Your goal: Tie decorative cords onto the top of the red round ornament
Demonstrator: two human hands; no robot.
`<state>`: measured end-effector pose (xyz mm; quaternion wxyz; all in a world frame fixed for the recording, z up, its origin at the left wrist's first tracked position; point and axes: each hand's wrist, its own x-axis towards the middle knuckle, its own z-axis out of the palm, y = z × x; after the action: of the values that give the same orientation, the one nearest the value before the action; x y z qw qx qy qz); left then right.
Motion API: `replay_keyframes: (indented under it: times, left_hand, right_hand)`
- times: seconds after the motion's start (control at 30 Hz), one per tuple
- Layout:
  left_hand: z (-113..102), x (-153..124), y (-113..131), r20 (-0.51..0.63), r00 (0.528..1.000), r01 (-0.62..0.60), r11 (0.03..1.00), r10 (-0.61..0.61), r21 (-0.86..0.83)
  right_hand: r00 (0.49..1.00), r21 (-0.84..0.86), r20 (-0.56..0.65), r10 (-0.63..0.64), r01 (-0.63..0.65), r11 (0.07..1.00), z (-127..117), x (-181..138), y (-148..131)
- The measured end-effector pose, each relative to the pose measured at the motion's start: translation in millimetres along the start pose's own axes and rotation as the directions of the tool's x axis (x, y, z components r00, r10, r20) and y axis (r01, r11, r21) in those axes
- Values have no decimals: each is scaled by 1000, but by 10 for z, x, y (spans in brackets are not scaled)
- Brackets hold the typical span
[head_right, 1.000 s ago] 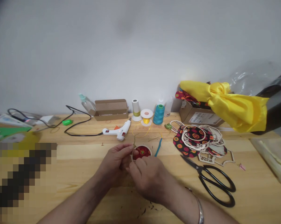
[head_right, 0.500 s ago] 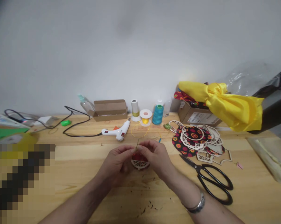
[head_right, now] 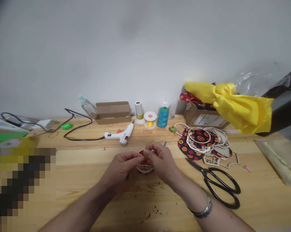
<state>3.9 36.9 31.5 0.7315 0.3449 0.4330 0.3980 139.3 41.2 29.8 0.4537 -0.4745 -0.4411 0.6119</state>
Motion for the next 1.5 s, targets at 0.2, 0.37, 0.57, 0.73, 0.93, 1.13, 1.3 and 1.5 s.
replay_keyframes:
  times: [0.2, 0.37, 0.57, 0.73, 0.93, 1.13, 1.3, 1.5]
  left_hand:
    - [-6, -4, -7, -71, 996, 60, 996, -55, 69]
    - [-9, -18, 4, -71, 996, 67, 990, -59, 126]
    - [14, -25, 23, -127, 991, 67, 991, -52, 113]
    - [32, -25, 42, -172, 985, 51, 994, -34, 95]
    - [37, -35, 58, -178, 984, 52, 989, -26, 142]
    - [24, -30, 40, -137, 991, 25, 993, -9, 114]
    - [20, -32, 47, -124, 992, 9, 992, 7, 123]
    - [-7, -39, 44, -72, 997, -31, 994, 39, 100]
  right_hand:
    - [1000, -49, -9, -1, 0, 999, -27, 9, -38]
    - [999, -40, -41, 9, -11, 999, -24, -1, -77]
    - [999, -56, 6, 41, -40, 998, -21, -2, -84]
    - [999, -91, 0, 53, -53, 994, -27, 14, -66]
    - [998, -80, -48, 34, -38, 996, -27, 18, -39]
    - [999, -228, -45, -17, 6, 974, -57, 18, -91]
    - [995, -306, -46, -88, 69, 949, -86, 30, -101]
    - [979, -387, -90, -181, 133, 912, -109, 27, -116]
